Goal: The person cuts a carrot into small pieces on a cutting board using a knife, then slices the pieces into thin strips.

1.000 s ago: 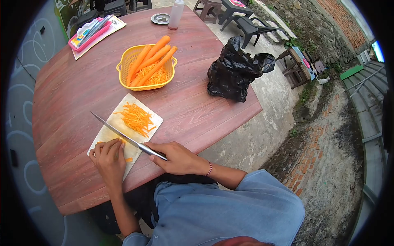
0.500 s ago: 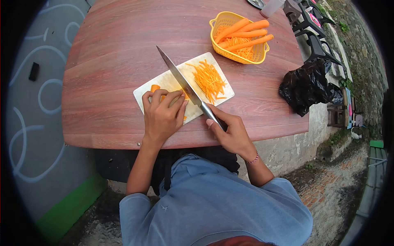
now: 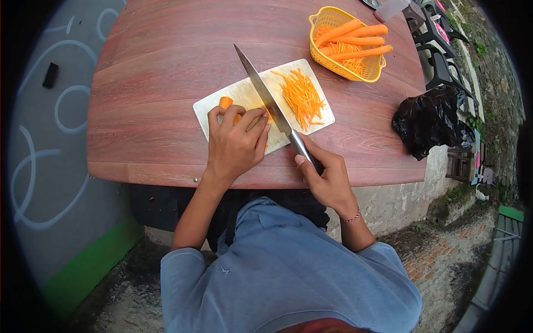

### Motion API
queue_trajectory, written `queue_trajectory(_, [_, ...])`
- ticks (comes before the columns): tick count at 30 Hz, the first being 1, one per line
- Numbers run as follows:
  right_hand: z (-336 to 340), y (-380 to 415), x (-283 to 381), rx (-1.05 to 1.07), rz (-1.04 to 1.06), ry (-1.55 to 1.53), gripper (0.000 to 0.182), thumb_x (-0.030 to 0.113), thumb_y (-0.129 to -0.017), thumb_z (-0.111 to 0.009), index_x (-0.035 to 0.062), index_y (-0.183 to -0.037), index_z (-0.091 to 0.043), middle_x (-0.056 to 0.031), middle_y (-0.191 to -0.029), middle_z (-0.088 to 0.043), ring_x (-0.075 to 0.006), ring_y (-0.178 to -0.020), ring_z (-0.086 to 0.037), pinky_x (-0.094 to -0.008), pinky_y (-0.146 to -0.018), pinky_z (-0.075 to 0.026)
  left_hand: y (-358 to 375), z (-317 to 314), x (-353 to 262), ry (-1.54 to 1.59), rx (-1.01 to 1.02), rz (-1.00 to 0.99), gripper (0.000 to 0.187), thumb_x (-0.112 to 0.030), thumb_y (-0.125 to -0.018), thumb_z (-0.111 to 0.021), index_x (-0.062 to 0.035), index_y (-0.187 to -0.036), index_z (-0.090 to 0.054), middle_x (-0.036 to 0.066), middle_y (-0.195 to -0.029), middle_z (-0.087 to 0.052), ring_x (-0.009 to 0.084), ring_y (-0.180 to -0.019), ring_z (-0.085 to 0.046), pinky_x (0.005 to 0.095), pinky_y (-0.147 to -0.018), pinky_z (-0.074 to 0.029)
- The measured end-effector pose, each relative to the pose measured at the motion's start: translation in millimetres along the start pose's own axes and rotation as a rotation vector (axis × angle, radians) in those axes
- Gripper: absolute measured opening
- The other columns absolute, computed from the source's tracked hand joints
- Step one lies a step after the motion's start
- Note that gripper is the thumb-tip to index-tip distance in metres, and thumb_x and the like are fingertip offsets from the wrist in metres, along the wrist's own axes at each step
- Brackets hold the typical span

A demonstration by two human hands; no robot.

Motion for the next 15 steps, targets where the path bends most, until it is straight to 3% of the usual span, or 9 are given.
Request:
queue_trajectory(6, [-4, 4, -1, -0.039, 0.078, 0.015, 0.041, 0.010, -0.101, -0.068, -0.0057, -0.139, -0.064, -0.0317, -0.127, -0.071, -0.0407, -0.115, -0.074, -0.0397, -0.096, -0.057, -1, 2, -1, -0.016, 0.004, 0.015, 0.020, -0.013, -0.086, -0.080, -0.0063, -0.105, -0.083, -0.001, -0.113, -0.078, 0.0210, -0.100, -0.064, 0.0456, -0.096, -0.040])
queue_trajectory(15, [-11, 13, 9, -0.079, 0.170, 0.124, 0.044, 0.008, -0.101, -0.067, -0.0064, -0.142, -0.062, -0.0314, -0.118, -0.072, -0.0448, -0.105, -0.074, -0.0423, -0.091, -0.058, 0, 1, -1, -0.013, -0.008, 0.017, 0.021, -0.013, -0.086, -0.080, -0.0064, -0.105, -0.082, -0.001, -0.113, -0.077, 0.0206, -0.100, -0.063, 0.0456, -0.096, -0.040])
Point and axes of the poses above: each hand's wrist, its own y-axis away from the middle knuckle, its own z-axis out of the back of the hand, x = y × z, the point moved 3 cm from there along -y, towards the middle knuckle
